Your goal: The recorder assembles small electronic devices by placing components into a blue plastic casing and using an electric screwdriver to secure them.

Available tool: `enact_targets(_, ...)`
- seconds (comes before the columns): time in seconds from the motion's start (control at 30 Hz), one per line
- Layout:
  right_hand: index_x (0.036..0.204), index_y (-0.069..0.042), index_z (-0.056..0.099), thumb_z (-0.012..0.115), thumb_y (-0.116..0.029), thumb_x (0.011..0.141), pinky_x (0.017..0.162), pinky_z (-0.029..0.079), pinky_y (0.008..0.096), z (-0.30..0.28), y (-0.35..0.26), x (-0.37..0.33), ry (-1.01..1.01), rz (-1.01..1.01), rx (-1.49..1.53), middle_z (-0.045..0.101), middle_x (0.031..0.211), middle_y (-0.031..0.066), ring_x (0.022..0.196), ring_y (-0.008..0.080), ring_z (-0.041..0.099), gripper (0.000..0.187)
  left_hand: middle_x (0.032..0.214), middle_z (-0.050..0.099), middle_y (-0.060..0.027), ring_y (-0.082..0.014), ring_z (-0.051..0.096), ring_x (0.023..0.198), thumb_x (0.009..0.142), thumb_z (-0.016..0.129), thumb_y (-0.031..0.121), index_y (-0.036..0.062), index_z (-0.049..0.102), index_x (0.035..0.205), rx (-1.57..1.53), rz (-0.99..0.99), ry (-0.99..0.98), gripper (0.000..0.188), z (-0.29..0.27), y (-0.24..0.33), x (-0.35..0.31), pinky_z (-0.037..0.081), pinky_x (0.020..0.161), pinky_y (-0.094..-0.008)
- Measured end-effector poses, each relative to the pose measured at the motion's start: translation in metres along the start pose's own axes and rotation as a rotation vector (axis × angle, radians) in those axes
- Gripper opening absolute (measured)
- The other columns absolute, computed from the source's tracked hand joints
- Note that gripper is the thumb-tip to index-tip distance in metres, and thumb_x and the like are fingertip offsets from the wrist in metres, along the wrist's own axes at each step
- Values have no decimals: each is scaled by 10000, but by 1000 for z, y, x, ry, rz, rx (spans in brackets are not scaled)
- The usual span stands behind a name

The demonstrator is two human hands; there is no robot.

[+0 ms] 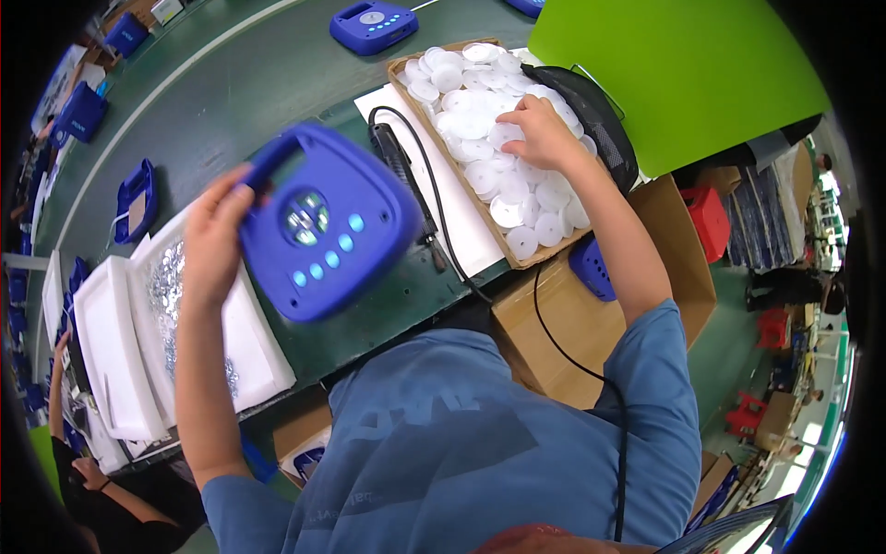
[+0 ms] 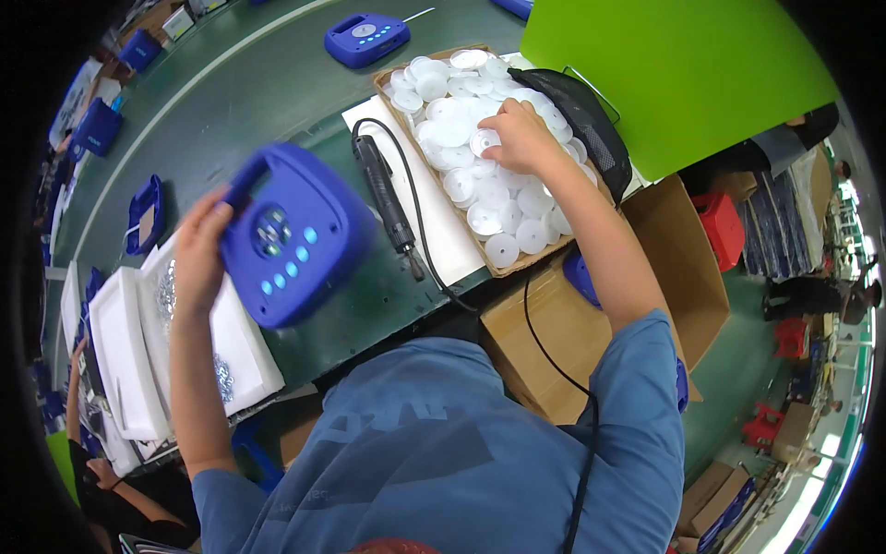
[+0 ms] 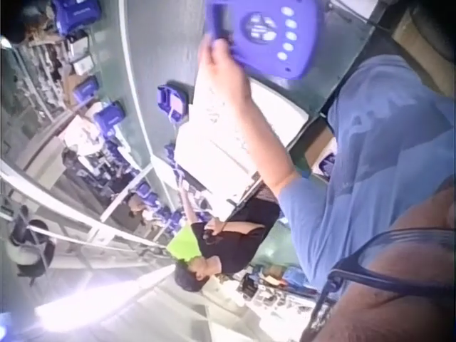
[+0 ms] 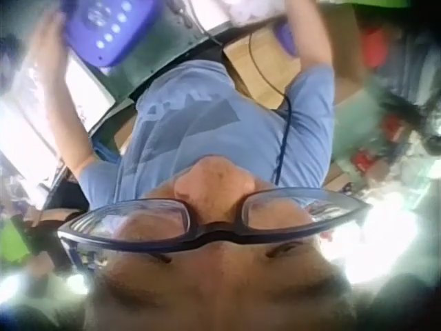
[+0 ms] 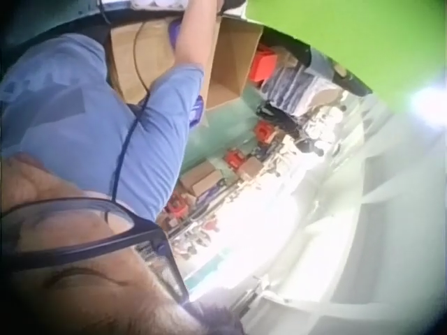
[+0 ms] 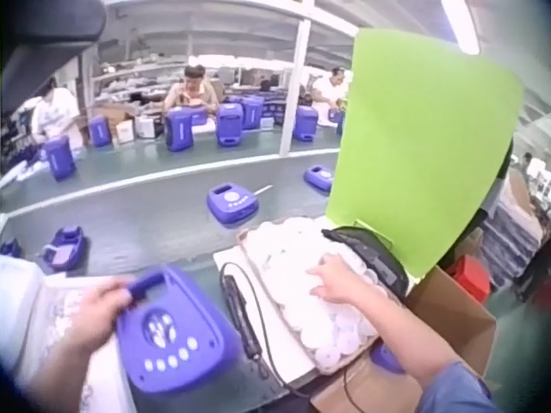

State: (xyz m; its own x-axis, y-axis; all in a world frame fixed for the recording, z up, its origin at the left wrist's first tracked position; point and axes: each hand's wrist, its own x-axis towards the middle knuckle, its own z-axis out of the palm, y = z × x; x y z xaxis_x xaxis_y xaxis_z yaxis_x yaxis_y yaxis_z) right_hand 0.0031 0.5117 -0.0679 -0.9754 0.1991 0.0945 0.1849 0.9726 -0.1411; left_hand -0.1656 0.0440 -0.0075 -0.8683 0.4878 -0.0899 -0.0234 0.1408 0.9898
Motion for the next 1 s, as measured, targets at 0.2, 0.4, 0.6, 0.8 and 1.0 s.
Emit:
enact_targets(0.2, 1235, -77, 818, 845, -110, 913, 851, 591, 415, -25, -4, -28, 114, 87, 380, 790, 939, 137, 869, 292, 756, 326, 1163, 758, -82, -126, 689, 1061, 1161, 588, 177, -37, 642, 1477, 98, -118, -123, 386, 20, -74, -30, 543, 946, -282)
enact_targets(0.4, 1307, 5, 715, 574, -95, 1126, 883, 590, 334, -82, 6, -278, 213, 649, 492, 747, 1185, 132, 1060, 180, 724, 250, 1267, 732, -240, -394, 664, 1189, 1144, 559, 206, 0, 672, 1437, 654, 218, -193, 375, 16, -87, -28, 505, 1083, -462)
enact_targets(0.6, 1332, 5, 707, 697, -2, 1060, 742, 622, 311, 6, -111, -434, -514, 1069, 983, 765, 1114, 93, 927, 172, 751, 272, 1375, 634, -250, -445, 574, 1271, 1124, 562, 193, 12, 679, 1443, 754, 202, -162, 385, 16, -90, -20, 465, 1144, -502)
enact_targets(0.8, 1292, 45, 720, 722, 21, 1049, 851, 603, 284, 37, -209, -270, 102, 517, 1380, 770, 1176, 91, 999, 146, 744, 244, 1355, 644, -232, -408, 597, 1248, 1067, 699, 165, 13, 631, 1517, 924, 388, 91, 480, 28, -70, -44, 498, 1098, -465)
enact_targets(1.0, 1079, -52, 869, 820, -7, 935, 715, 558, 339, 19, -257, -66, 179, -176, 862, 687, 920, 106, 820, 230, 705, 158, 1212, 717, -195, -379, 689, 1090, 984, 776, 74, -4, 726, 1321, 725, 427, 333, 349, 42, -63, -121, 572, 929, -427)
